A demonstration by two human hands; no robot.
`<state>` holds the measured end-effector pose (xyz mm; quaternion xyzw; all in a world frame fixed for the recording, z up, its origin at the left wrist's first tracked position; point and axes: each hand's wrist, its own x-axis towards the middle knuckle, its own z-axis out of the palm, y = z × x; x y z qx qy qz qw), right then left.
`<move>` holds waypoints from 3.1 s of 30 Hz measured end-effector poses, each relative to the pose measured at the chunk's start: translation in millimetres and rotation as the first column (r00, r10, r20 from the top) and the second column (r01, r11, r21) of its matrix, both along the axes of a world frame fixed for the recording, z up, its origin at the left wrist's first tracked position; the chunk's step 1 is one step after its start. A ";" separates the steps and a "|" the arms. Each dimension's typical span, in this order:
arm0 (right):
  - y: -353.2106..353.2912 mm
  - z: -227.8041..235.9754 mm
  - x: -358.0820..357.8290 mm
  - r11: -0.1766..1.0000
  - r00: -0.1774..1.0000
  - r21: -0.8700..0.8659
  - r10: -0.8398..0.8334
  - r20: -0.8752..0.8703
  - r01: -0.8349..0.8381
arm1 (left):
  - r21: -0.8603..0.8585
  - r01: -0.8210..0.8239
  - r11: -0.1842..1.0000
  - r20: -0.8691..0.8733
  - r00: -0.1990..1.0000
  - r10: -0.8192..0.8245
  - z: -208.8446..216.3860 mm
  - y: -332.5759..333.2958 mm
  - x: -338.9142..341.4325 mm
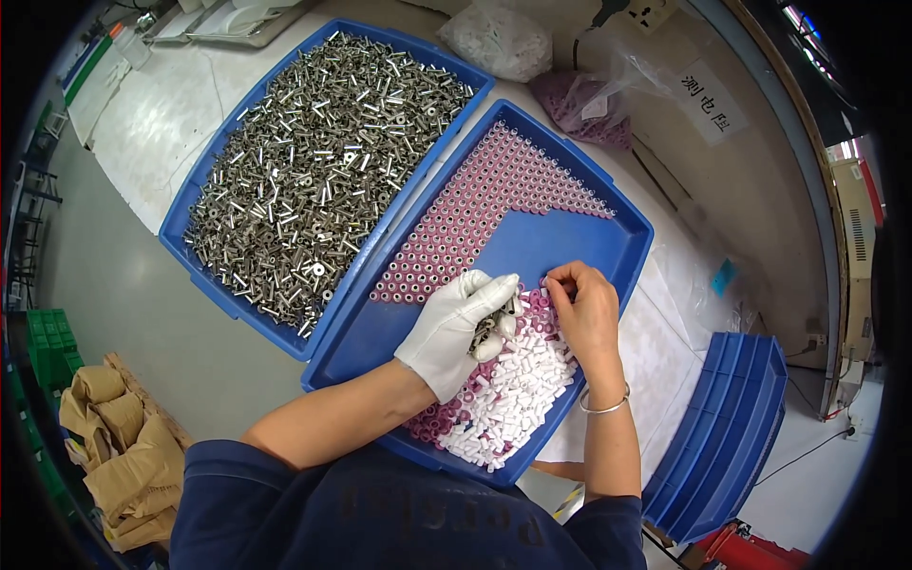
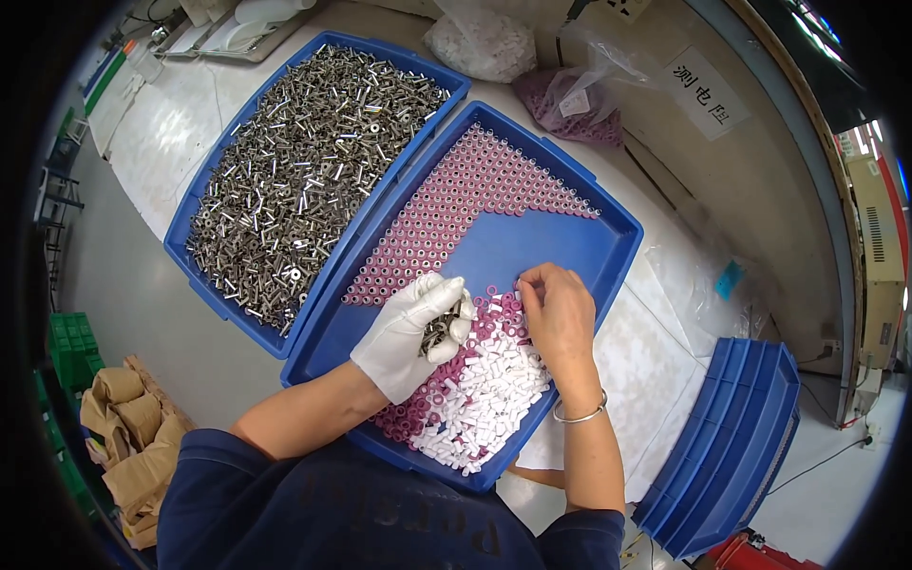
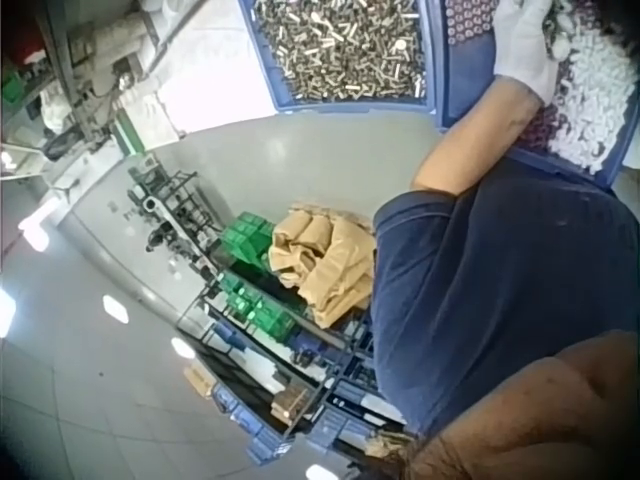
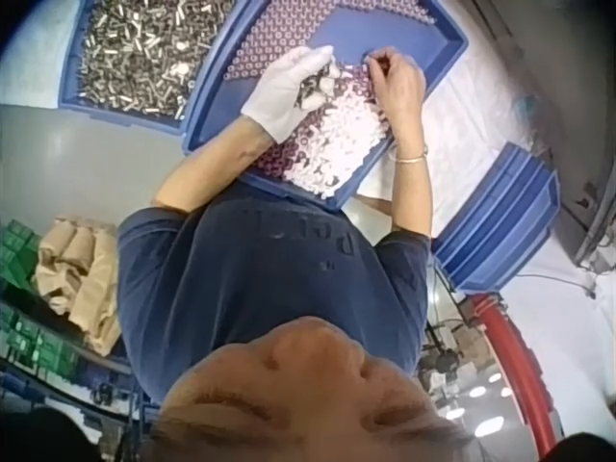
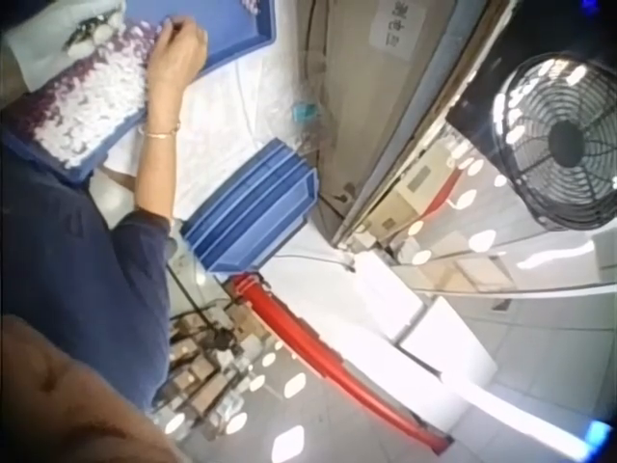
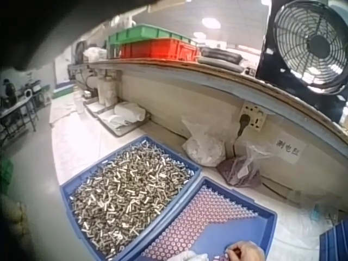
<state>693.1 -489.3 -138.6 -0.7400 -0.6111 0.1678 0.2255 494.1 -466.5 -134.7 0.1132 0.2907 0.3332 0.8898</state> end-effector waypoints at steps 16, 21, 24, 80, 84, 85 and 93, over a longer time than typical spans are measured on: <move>-18.1 47.8 -51.7 0.834 0.931 0.498 0.340 -0.130 -0.235 | -0.056 -0.027 0.998 -0.095 0.995 0.021 7.6 -0.6 2.5; -18.7 44.2 -52.0 0.833 0.935 0.476 0.349 -0.061 -0.280 | -0.074 -0.017 0.997 -0.097 0.995 0.010 8.9 -0.5 3.1; -16.7 42.7 -50.9 0.864 0.944 0.424 0.324 -0.056 -0.271 | -0.107 -0.025 0.994 -0.094 0.995 0.015 9.5 0.7 3.2; -14.6 6.8 -6.5 0.983 0.988 0.105 0.151 -0.014 -0.149 | 0.058 0.026 0.998 -0.001 1.000 -0.026 1.4 1.6 -4.6; -14.2 3.9 -5.7 0.984 0.988 0.088 0.155 -0.002 -0.154 | 0.021 -0.004 1.000 -0.041 0.999 0.005 5.3 2.8 0.5; -14.2 4.2 -6.2 0.984 0.988 0.088 0.155 -0.002 -0.154 | 0.021 -0.004 1.000 -0.042 0.999 0.005 7.1 2.9 1.3; -23.0 34.7 -30.0 0.967 0.976 0.245 0.111 -0.185 -0.064 | -0.029 -0.036 0.999 -0.124 0.992 0.032 8.6 0.7 5.1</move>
